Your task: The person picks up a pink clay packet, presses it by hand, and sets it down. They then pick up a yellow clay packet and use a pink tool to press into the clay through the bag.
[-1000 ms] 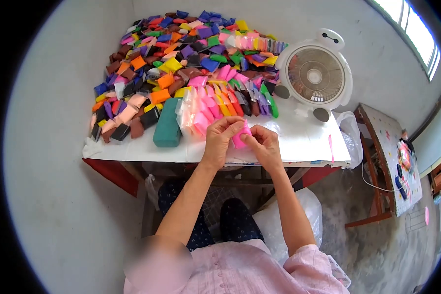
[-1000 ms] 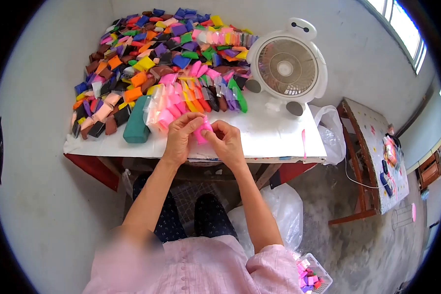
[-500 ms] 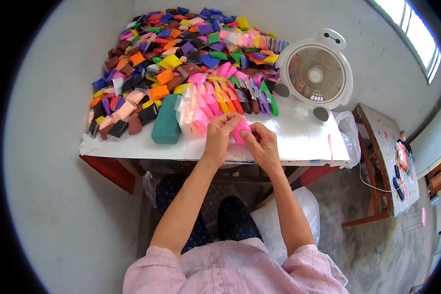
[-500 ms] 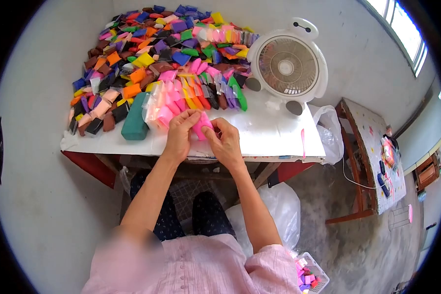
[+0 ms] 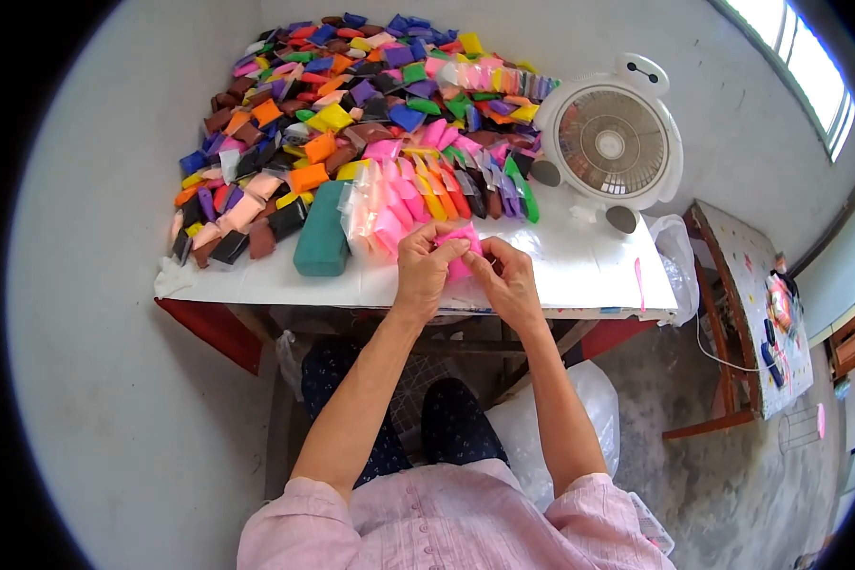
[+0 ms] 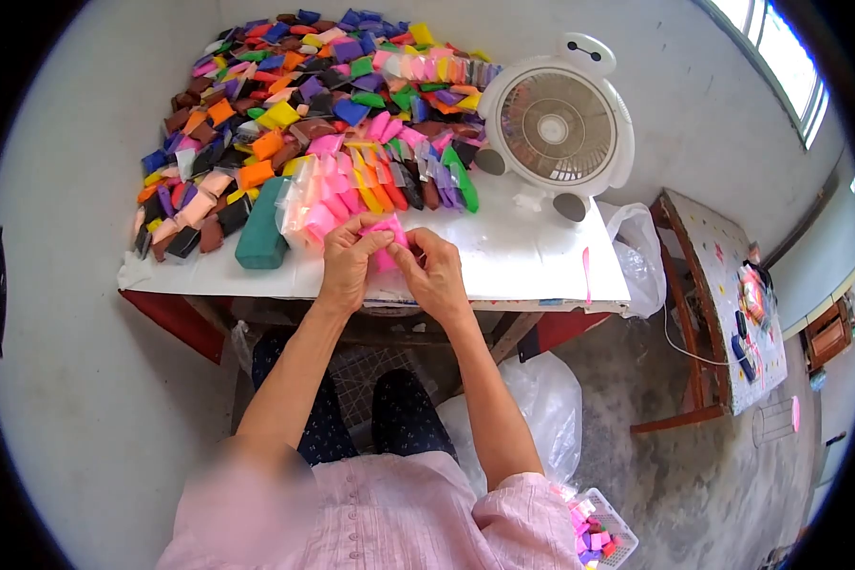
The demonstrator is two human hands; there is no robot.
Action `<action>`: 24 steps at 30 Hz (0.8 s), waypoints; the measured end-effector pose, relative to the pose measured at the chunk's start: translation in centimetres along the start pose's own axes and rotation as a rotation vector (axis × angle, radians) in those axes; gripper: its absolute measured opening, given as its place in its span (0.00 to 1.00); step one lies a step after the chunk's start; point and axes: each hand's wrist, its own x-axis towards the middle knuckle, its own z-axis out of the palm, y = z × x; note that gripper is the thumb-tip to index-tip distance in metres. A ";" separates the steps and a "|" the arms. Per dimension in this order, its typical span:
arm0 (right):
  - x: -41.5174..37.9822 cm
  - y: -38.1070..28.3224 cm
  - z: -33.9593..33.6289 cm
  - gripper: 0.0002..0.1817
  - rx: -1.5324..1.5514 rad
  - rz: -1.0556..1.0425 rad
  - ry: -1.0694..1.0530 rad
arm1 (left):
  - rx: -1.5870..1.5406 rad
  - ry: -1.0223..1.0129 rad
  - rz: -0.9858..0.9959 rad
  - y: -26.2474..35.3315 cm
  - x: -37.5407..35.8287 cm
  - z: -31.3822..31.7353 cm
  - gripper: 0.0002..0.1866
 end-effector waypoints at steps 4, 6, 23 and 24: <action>0.0 0.4 -0.1 0.12 0.042 0.005 -0.019 | 0.016 -0.024 -0.061 0.6 0.2 0.1 0.09; -0.1 0.6 -0.1 0.12 0.050 0.001 -0.020 | 0.020 -0.037 -0.065 0.8 0.1 0.2 0.08; -0.2 -0.3 -0.2 0.11 0.045 0.015 -0.035 | -0.026 0.007 0.018 0.4 -0.3 0.5 0.05; -0.2 -0.1 -0.2 0.11 0.053 0.010 -0.008 | 0.003 0.024 0.012 0.6 -0.4 0.9 0.05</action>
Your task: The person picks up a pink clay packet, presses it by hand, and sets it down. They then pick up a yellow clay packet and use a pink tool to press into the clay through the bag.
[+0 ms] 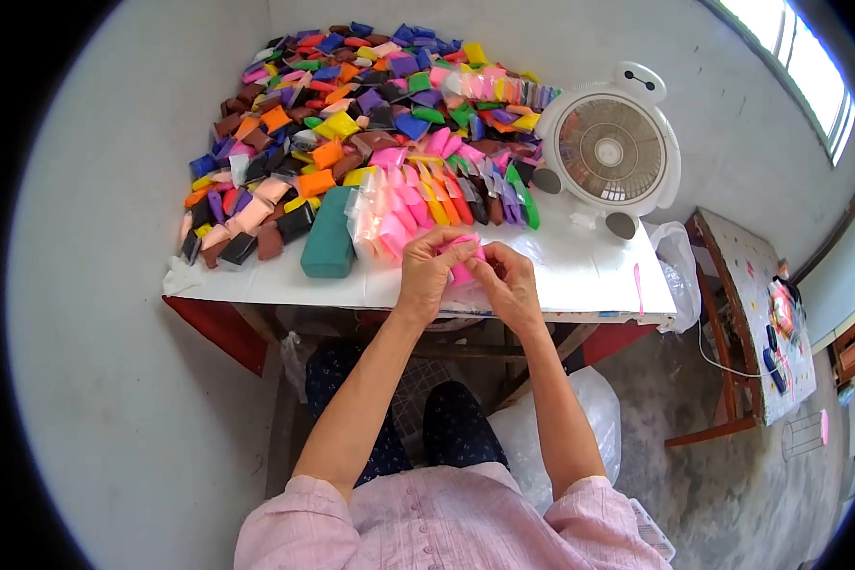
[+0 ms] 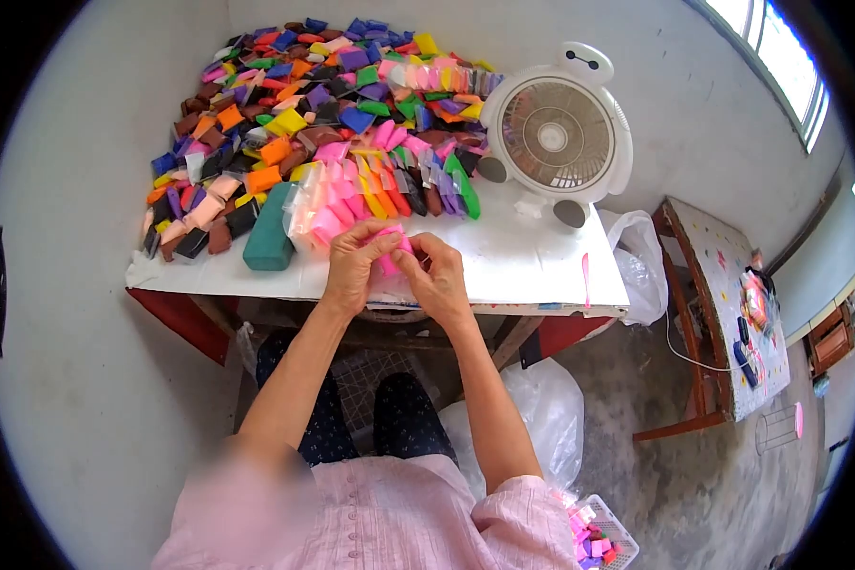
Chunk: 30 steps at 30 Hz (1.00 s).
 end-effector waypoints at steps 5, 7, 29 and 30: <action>0.2 0.7 0.1 0.10 0.145 -0.011 0.136 | 0.022 -0.011 -0.001 0.9 -0.5 0.9 0.09; 0.1 0.7 0.1 0.09 0.148 0.012 0.125 | 0.077 -0.016 0.014 0.5 -0.5 0.4 0.10; 0.2 0.5 0.2 0.12 0.044 0.035 -0.049 | -0.092 0.096 0.110 0.0 -0.3 0.6 0.03; 0.2 0.5 0.3 0.12 0.044 0.030 -0.049 | -0.091 0.093 0.116 0.0 -0.3 0.5 0.03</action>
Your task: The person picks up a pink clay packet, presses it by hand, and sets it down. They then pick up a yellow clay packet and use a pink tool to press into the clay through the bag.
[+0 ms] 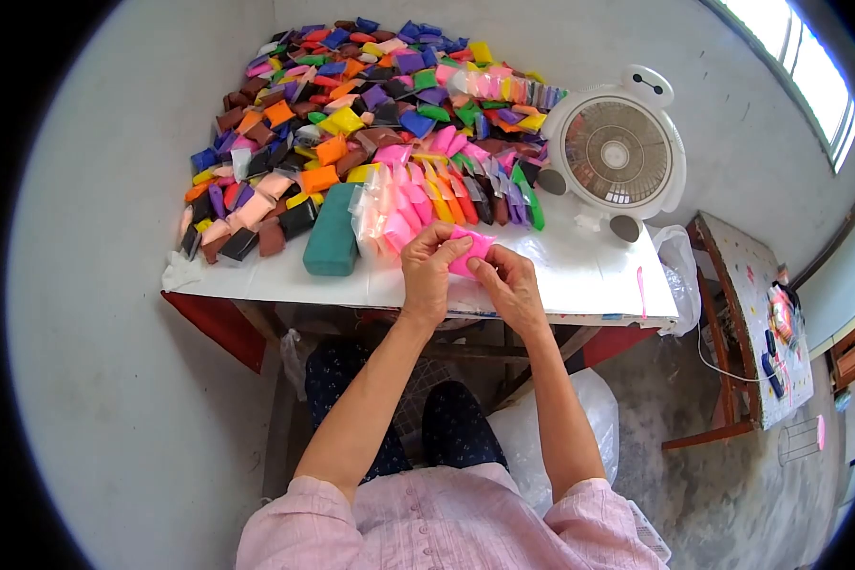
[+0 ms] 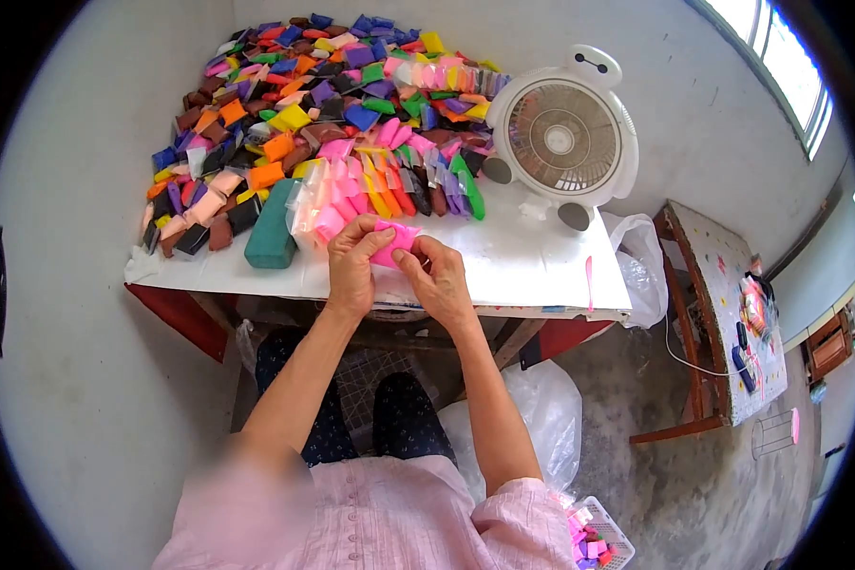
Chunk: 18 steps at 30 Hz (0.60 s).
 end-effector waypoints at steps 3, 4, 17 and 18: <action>0.0 -0.2 0.0 0.12 -0.014 -0.009 0.004 | 0.028 -0.014 0.020 -0.1 -0.1 0.0 0.03; 0.0 -0.2 0.0 0.12 -0.028 -0.008 0.008 | 0.042 -0.019 0.028 0.0 -0.1 0.0 0.03; -0.1 0.0 0.3 0.08 -0.068 -0.112 0.115 | 0.080 -0.043 0.033 -0.4 0.0 -0.4 0.11; -0.1 0.2 0.3 0.08 -0.096 -0.119 0.129 | 0.102 -0.066 0.042 -0.1 0.0 -0.2 0.13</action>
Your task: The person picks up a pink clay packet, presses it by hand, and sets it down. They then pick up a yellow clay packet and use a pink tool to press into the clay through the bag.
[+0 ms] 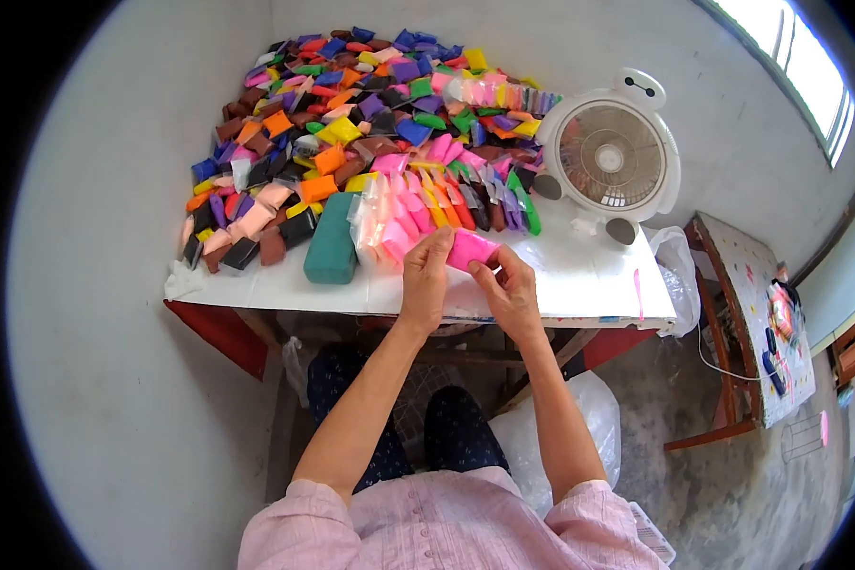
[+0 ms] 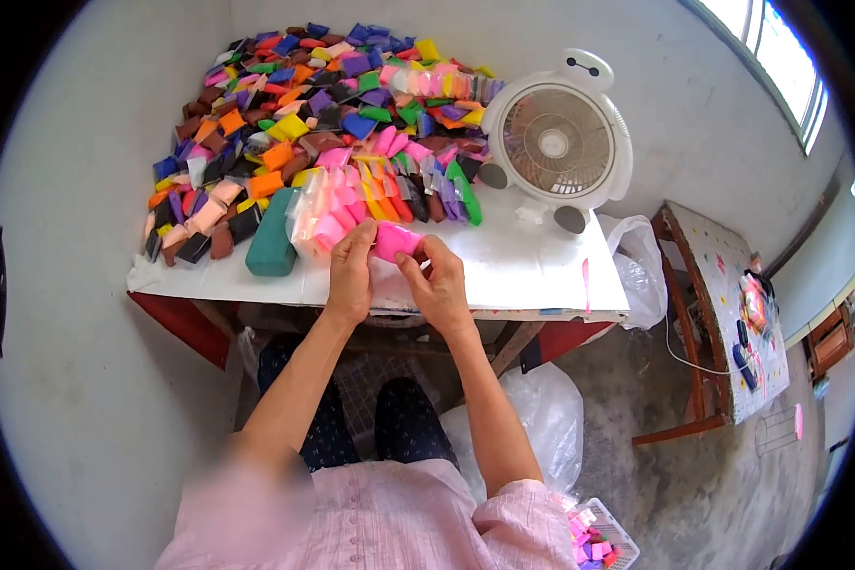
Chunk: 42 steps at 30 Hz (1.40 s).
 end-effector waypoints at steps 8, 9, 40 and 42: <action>0.0 -0.5 0.7 0.11 -0.148 -0.175 0.236 | 0.238 0.033 -0.057 1.2 -0.2 0.0 0.16; -0.1 -0.4 0.9 0.12 -0.216 -0.223 0.278 | 0.239 0.023 -0.109 1.8 -0.5 0.3 0.16; 0.2 -1.7 -1.1 0.08 0.458 0.295 0.082 | 0.107 -0.169 -0.150 1.2 -0.8 -0.4 0.14; 0.3 -1.7 -1.2 0.09 0.428 0.271 0.060 | 0.151 -0.189 -0.174 0.9 -0.7 -0.7 0.13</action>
